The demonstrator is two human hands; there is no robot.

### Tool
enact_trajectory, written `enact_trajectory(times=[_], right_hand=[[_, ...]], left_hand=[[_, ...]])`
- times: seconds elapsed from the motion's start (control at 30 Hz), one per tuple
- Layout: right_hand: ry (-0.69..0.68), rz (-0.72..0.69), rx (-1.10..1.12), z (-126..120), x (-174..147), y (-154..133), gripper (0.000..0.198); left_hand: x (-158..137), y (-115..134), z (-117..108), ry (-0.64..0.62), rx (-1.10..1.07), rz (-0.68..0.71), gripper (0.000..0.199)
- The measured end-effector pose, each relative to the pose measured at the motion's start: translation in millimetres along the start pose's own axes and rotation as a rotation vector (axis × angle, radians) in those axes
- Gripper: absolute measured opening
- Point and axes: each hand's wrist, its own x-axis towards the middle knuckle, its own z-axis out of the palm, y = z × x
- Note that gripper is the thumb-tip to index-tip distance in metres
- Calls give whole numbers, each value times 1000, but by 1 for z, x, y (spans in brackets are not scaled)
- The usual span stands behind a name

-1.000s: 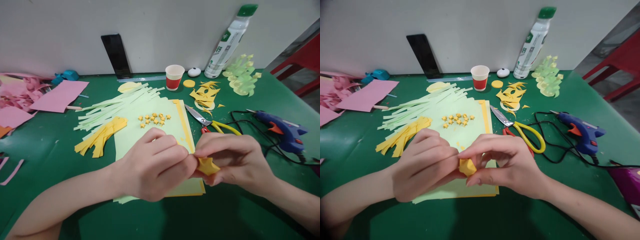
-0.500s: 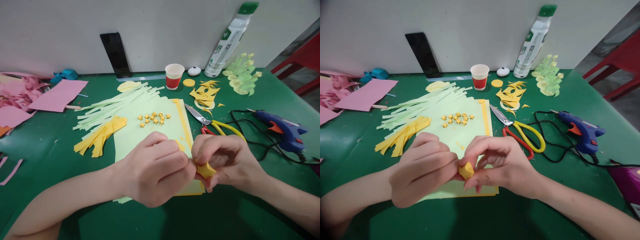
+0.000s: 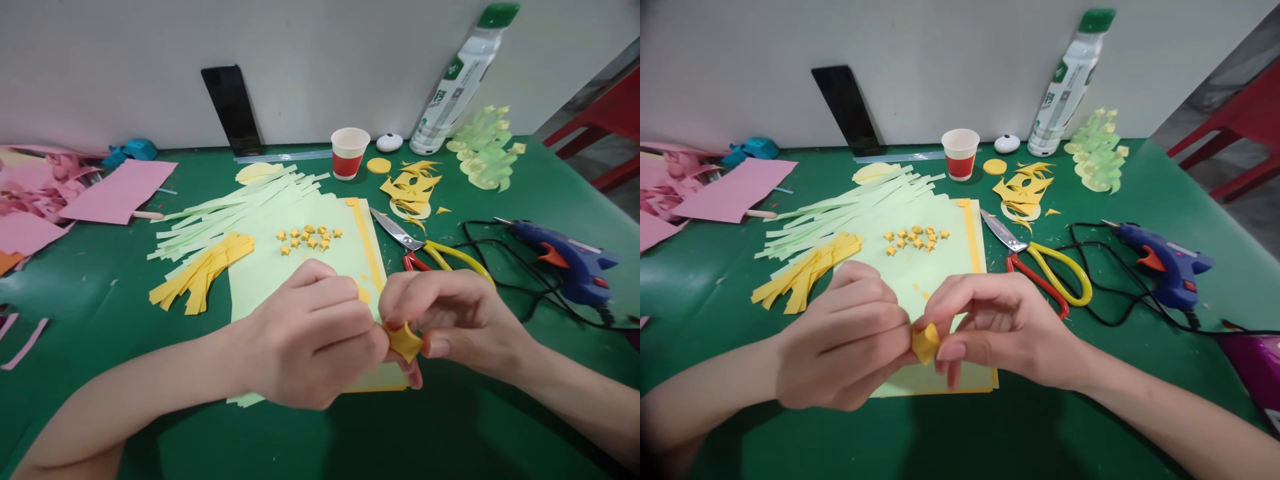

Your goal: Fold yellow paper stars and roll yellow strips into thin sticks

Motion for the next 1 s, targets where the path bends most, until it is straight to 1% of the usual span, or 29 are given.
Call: enact_trajectory(times=[0.13,0.2,0.3,0.37,0.47,0.57,0.67,0.8,0.9,1.0], right_hand=[[56,-93,-57,3,3,-4,22],[92,-145,-100,4,3,-5,24],[160,-206,-218,6,2,-6,26],[180,-219,-275,7,2,-6,25],[176,-218,-310,8,1,-5,25],[200,-197,-328,8,0,-5,29],[170,-173,-339,6,0,-4,33],[113,-190,-339,6,1,-2,30],[107,-200,-298,8,1,1,29],[97,-209,-267,10,0,3,30]], left_hand=[[1,-2,-1,21,29,-93,20],[2,-1,-3,36,52,-104,23],[4,3,-4,8,138,-116,30],[5,4,-3,11,191,-117,30],[4,5,-2,32,227,-109,28],[3,5,0,32,251,-74,22],[1,4,0,38,262,-35,17],[0,3,1,41,266,31,15],[-1,3,1,89,263,85,13],[-1,4,-3,94,230,74,13]])
